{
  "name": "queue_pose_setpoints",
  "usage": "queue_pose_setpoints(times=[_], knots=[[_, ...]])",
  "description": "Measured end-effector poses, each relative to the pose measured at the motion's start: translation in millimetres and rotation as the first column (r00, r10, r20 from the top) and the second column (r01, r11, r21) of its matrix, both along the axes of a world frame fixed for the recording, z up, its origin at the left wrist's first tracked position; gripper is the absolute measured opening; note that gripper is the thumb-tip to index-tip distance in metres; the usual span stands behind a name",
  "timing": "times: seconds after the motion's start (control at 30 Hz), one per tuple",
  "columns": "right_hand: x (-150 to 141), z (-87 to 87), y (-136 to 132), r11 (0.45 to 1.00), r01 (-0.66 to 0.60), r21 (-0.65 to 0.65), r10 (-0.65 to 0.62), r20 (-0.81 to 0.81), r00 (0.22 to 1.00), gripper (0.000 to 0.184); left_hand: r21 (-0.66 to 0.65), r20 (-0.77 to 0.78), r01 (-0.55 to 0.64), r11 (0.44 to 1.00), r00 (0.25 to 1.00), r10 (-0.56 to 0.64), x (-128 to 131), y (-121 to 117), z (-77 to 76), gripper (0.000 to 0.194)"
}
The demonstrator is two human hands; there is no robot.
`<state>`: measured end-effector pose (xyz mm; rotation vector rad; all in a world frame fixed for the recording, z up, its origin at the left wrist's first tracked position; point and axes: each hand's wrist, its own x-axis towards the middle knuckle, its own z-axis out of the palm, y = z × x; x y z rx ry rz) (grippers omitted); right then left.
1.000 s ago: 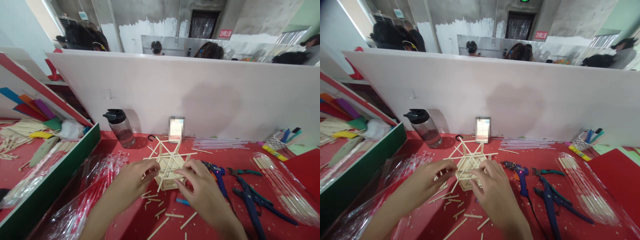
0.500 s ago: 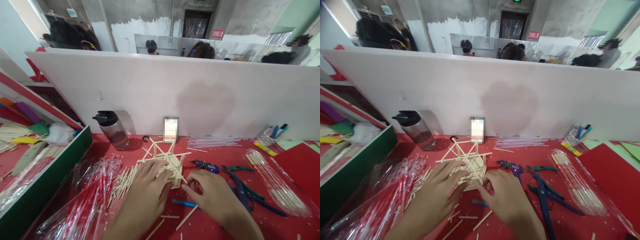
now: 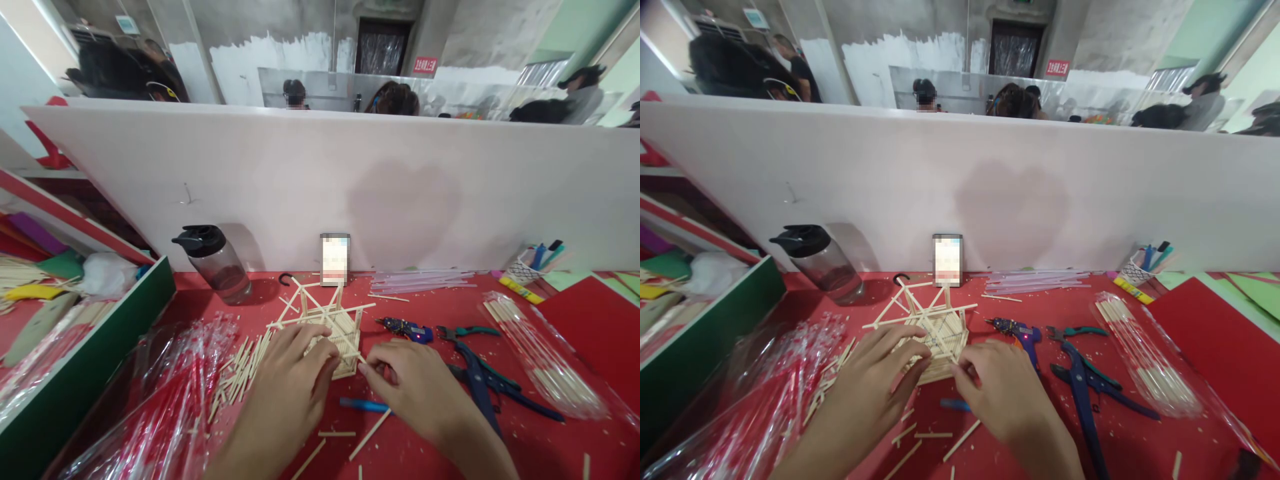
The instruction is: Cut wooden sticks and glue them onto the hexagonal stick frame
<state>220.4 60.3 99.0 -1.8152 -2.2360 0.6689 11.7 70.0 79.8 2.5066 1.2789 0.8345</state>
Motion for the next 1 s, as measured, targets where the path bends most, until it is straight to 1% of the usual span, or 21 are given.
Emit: queue_pose_setpoints(times=[0.2, 0.27, 0.37, 0.4, 0.43, 0.53, 0.6, 0.67, 0.7, 0.73, 0.77, 0.83, 0.9, 1.0], knots=[[0.2, 2.5, -0.2, 1.0, 0.006, -0.01, -0.006, -0.018, 1.0, 0.025, -0.005, -0.016, 0.008, 1.0, 1.0, -0.009, 0.4, 0.7, -0.4, 0.013], [2.9, 4.2, -0.2, 1.0, 0.004, -0.031, -0.006, -0.054, 0.999, 0.021, -0.006, -0.019, 0.003, 1.0, 1.0, -0.003, 1.1, 0.8, -1.1, 0.013], [8.3, 3.0, 1.5, 0.998, 0.008, -0.061, -0.016, -0.14, 0.99, 0.009, -0.017, -0.015, 0.001, 1.0, 1.0, -0.001, -2.1, 0.7, -0.4, 0.014], [9.7, 0.7, 2.7, 0.998, 0.007, -0.063, -0.018, -0.172, 0.985, 0.005, -0.027, -0.008, 0.0, 1.0, 1.0, 0.0, -5.2, 1.0, 0.7, 0.016], [10.8, -2.7, 4.2, 0.998, 0.004, -0.058, -0.016, -0.203, 0.979, 0.007, -0.039, -0.001, -0.008, 0.999, 1.0, 0.008, -9.5, 1.9, 2.4, 0.017], [10.7, -16.8, 9.9, 0.999, -0.024, -0.032, 0.014, -0.269, 0.963, 0.023, -0.058, 0.011, -0.068, 0.996, 0.998, 0.068, -28.7, 7.1, 9.6, 0.02], [8.8, -25.7, 13.8, 0.998, -0.048, -0.032, 0.037, -0.277, 0.96, 0.027, -0.075, -0.005, -0.136, 0.988, 0.991, 0.136, -43.7, 11.9, 14.4, 0.023], [6.6, -31.7, 17.2, 0.996, -0.083, -0.033, 0.071, -0.274, 0.959, 0.02, -0.157, -0.052, -0.208, 0.965, 0.978, 0.203, -56.8, 15.7, 17.7, 0.025], [5.6, -33.4, 18.5, 0.994, -0.107, -0.031, 0.095, -0.271, 0.958, 0.015, -0.218, -0.082, -0.228, 0.949, 0.973, 0.215, -61.8, 17.0, 18.5, 0.026], [4.7, -34.4, 19.5, 0.991, -0.132, -0.026, 0.12, -0.266, 0.957, 0.011, -0.28, -0.107, -0.229, 0.932, 0.972, 0.207, -65.5, 18.0, 18.6, 0.028], [3.8, -34.9, 20.2, 0.988, -0.152, -0.018, 0.143, -0.257, 0.956, 0.01, -0.329, -0.119, -0.213, 0.92, 0.976, 0.184, -67.9, 18.6, 18.1, 0.029], [1.9, -35.3, 20.8, 0.984, -0.18, -0.006, 0.174, -0.226, 0.958, 0.017, -0.385, -0.109, -0.159, 0.909, 0.986, 0.126, -69.0, 19.9, 15.6, 0.03], [-0.7, -35.7, 20.5, 0.983, -0.185, 0.0, 0.182, -0.195, 0.964, 0.022, -0.385, -0.081, -0.117, 0.915, 0.992, 0.092, -67.1, 21.9, 12.0, 0.031], [-6.1, -37.5, 19.8, 0.982, -0.188, 0.011, 0.186, -0.202, 0.961, 0.026, -0.365, -0.051, -0.1, 0.926, 0.995, 0.087, -64.6, 26.6, 6.2, 0.032]])
